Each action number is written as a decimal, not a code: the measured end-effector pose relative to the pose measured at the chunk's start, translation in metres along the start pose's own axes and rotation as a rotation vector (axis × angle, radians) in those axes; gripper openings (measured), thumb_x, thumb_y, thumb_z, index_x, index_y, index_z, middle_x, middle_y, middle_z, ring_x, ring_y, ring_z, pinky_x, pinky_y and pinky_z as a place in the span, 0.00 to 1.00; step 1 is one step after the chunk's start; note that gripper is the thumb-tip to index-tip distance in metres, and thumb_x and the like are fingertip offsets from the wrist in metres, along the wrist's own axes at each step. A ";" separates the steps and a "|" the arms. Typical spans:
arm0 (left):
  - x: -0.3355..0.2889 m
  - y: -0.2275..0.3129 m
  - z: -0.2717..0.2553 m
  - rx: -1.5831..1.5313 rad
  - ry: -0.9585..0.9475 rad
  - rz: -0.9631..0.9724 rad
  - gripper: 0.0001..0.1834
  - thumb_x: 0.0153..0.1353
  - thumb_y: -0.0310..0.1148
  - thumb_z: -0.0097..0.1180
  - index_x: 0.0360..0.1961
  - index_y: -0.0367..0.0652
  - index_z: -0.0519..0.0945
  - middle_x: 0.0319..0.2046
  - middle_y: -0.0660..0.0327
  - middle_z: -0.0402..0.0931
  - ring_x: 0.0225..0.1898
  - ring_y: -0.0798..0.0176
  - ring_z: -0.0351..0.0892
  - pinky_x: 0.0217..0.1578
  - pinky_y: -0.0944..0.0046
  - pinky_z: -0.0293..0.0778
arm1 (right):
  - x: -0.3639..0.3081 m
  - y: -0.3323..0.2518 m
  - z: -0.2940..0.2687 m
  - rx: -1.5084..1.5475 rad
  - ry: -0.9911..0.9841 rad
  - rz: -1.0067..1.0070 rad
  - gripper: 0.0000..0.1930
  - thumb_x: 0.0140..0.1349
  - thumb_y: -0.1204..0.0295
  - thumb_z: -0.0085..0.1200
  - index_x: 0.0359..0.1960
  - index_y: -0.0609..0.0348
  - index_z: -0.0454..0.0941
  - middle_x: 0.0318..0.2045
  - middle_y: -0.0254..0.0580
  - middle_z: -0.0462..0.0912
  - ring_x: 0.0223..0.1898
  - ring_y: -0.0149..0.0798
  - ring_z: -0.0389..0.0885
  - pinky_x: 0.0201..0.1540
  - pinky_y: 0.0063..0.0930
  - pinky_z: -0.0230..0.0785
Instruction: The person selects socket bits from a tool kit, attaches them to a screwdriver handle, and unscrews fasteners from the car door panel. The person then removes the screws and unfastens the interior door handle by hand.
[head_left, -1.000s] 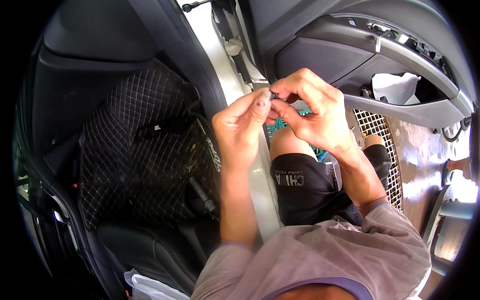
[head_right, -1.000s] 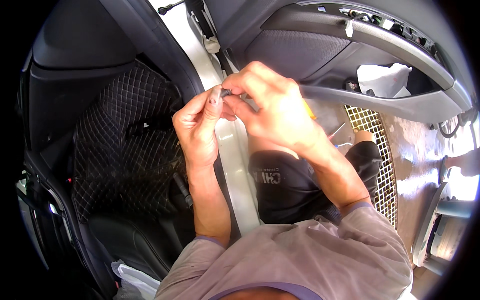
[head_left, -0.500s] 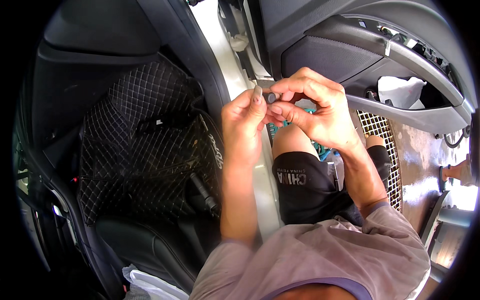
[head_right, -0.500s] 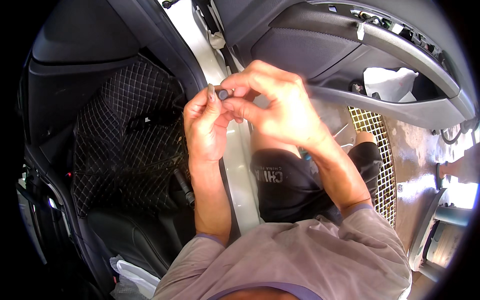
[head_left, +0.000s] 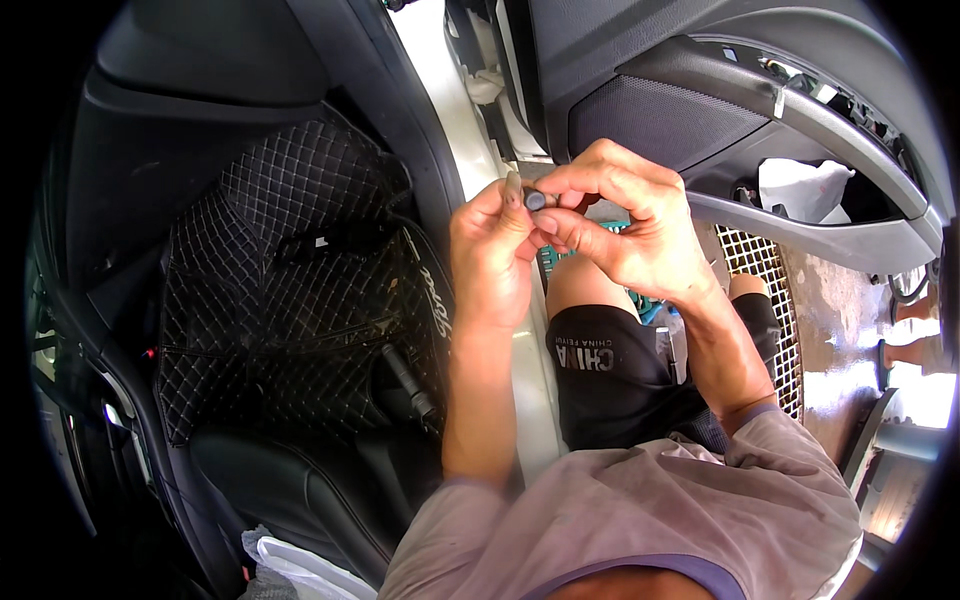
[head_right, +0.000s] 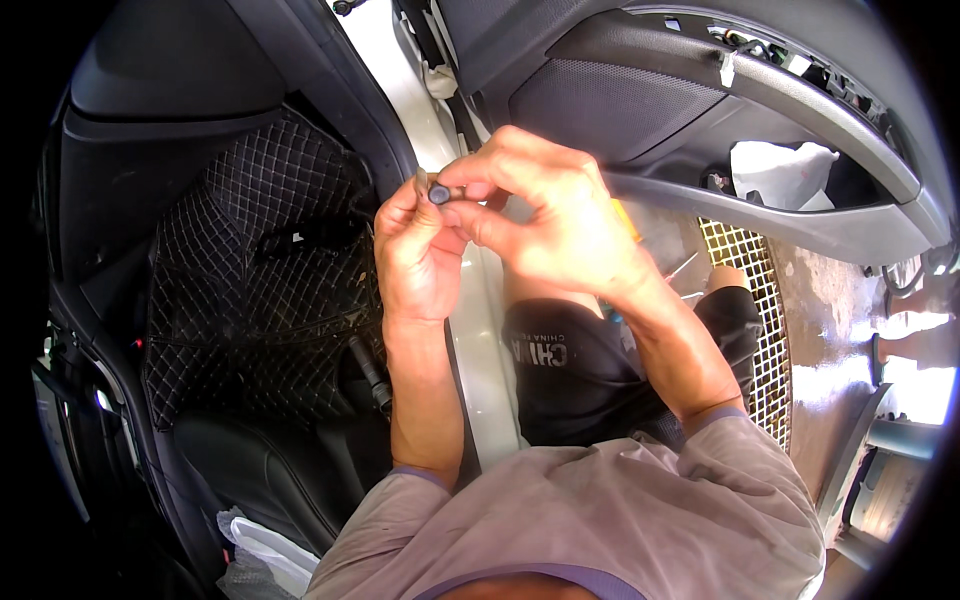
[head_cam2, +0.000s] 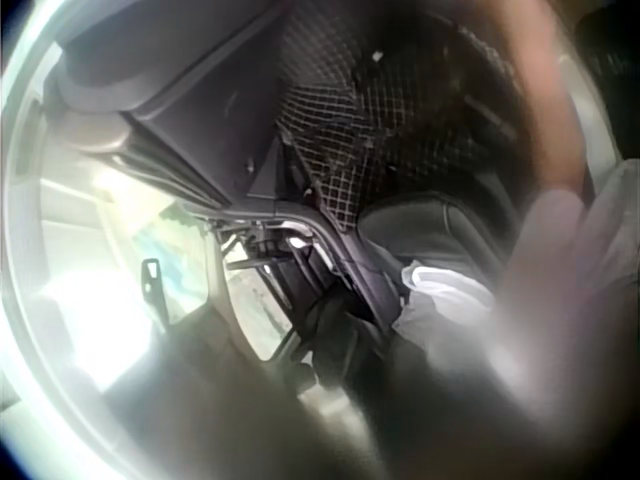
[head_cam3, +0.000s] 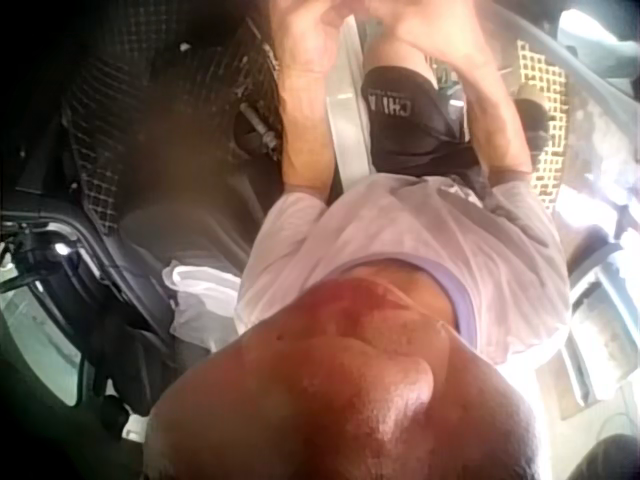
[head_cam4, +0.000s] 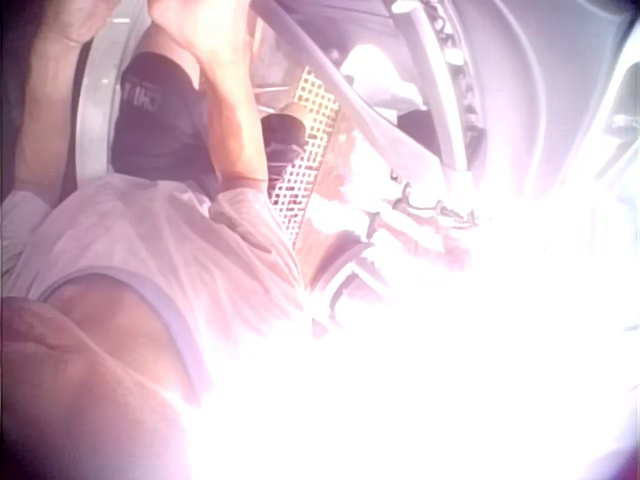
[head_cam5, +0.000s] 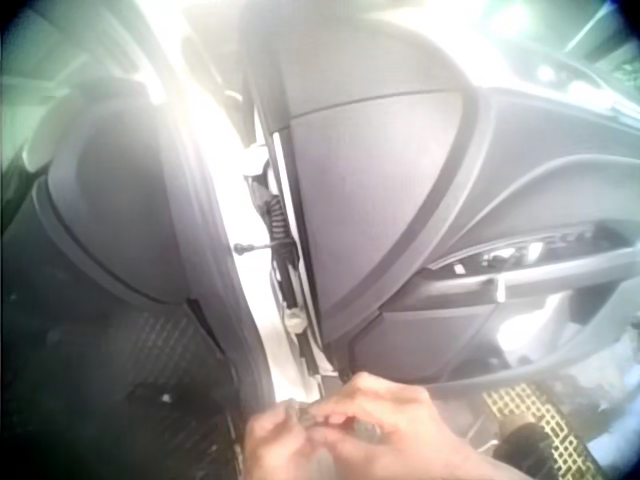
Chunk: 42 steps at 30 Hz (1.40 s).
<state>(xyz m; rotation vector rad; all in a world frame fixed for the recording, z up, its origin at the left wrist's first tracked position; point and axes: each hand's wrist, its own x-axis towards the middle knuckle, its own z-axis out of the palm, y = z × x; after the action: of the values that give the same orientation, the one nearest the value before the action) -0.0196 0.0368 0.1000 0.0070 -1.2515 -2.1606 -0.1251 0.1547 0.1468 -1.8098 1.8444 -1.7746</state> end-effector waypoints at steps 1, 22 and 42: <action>0.000 0.000 0.000 -0.016 -0.007 -0.005 0.21 0.74 0.43 0.51 0.46 0.31 0.80 0.37 0.56 0.81 0.34 0.65 0.80 0.35 0.65 0.78 | 0.001 -0.001 0.000 -0.005 0.003 -0.016 0.14 0.54 0.81 0.69 0.43 0.61 0.85 0.31 0.37 0.81 0.32 0.30 0.80 0.35 0.25 0.75; 0.000 0.010 0.005 -0.018 -0.007 -0.044 0.23 0.74 0.46 0.50 0.46 0.32 0.79 0.37 0.56 0.81 0.33 0.66 0.79 0.34 0.65 0.76 | 0.001 -0.006 0.006 0.001 0.075 0.031 0.13 0.54 0.79 0.68 0.42 0.60 0.85 0.30 0.40 0.81 0.32 0.33 0.82 0.35 0.27 0.76; -0.001 0.000 0.005 -0.137 -0.095 0.033 0.17 0.67 0.39 0.62 0.46 0.34 0.82 0.38 0.58 0.82 0.32 0.68 0.78 0.32 0.66 0.76 | -0.010 -0.002 0.006 0.332 0.152 0.063 0.13 0.60 0.79 0.65 0.47 0.60 0.85 0.38 0.39 0.83 0.39 0.33 0.83 0.40 0.27 0.77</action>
<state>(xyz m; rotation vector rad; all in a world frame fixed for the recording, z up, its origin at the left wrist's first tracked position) -0.0204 0.0413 0.1022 -0.1733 -1.1445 -2.2361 -0.1170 0.1585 0.1393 -1.5195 1.5118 -2.0948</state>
